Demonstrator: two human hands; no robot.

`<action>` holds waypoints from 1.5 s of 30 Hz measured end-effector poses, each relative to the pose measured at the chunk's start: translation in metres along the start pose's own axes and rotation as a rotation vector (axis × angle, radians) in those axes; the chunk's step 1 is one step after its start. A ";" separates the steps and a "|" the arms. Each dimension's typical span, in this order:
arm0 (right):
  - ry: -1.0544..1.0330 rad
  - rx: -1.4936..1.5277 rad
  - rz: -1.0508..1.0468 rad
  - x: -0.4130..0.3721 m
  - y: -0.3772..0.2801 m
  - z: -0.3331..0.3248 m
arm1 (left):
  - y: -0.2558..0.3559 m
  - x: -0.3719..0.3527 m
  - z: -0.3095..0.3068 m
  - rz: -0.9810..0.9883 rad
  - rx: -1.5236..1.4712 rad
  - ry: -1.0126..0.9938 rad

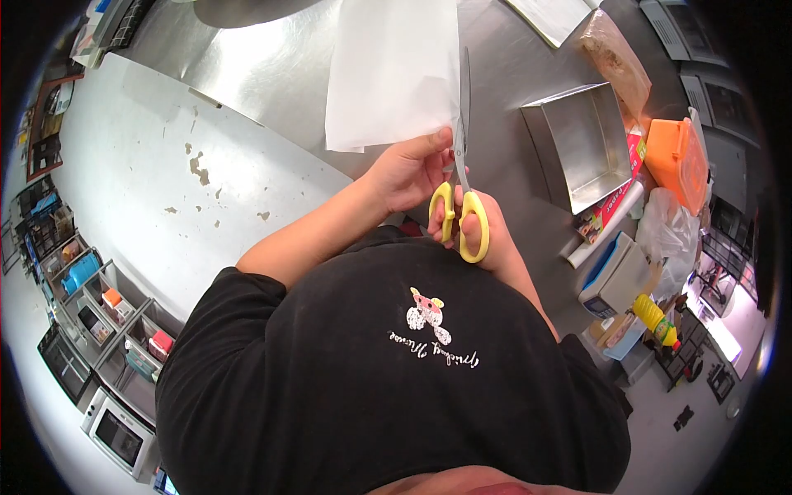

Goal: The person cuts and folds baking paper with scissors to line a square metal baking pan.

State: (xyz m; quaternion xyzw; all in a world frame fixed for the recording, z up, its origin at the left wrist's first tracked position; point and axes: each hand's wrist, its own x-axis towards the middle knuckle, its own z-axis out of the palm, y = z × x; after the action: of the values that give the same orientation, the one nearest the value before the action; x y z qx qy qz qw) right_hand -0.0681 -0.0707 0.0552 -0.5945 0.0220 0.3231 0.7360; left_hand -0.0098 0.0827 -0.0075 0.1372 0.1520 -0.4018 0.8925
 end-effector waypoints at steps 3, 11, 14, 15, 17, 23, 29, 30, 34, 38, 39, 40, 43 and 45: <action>0.003 -0.017 -0.011 0.000 0.001 0.000 | 0.000 0.000 0.001 -0.016 -0.007 -0.042; 0.000 0.010 -0.020 0.000 0.002 0.003 | -0.003 0.005 0.001 0.038 -0.001 -0.032; 0.005 0.021 -0.028 0.001 0.002 0.005 | -0.001 0.004 0.001 -0.013 -0.030 -0.087; 0.006 0.022 -0.028 0.001 0.002 0.005 | -0.001 0.004 0.001 -0.014 -0.030 -0.087; 0.008 0.025 -0.025 0.001 0.001 0.006 | -0.002 0.005 0.000 0.017 -0.027 -0.066; 0.004 0.047 0.012 0.001 0.002 0.006 | -0.002 0.006 -0.001 0.012 -0.033 -0.089; -0.006 0.044 -0.028 0.001 0.001 0.006 | -0.001 0.006 0.000 0.014 -0.032 -0.084; -0.006 0.044 -0.027 0.001 0.001 0.006 | -0.001 0.006 0.000 0.014 -0.032 -0.084; -0.006 0.032 -0.033 0.001 -0.001 0.007 | -0.002 0.007 -0.001 0.019 -0.034 -0.100; -0.002 0.017 -0.045 0.002 -0.001 0.006 | -0.001 0.006 0.000 0.014 -0.040 -0.099; -0.002 0.017 -0.045 0.002 0.000 0.006 | -0.001 0.006 0.000 0.014 -0.040 -0.099; 0.007 0.014 -0.043 0.001 0.001 0.006 | -0.001 0.006 0.000 0.006 -0.042 -0.096; 0.015 0.020 -0.032 0.001 0.001 0.005 | 0.000 0.006 0.001 0.004 -0.042 -0.089; 0.014 0.029 -0.024 0.001 0.001 0.005 | 0.000 0.006 0.002 0.010 -0.040 -0.086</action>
State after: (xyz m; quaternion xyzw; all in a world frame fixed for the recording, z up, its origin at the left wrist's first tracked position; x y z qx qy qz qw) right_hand -0.0697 -0.0661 0.0550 -0.5863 0.0247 0.3098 0.7481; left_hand -0.0052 0.0779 -0.0076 0.1030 0.1208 -0.3999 0.9027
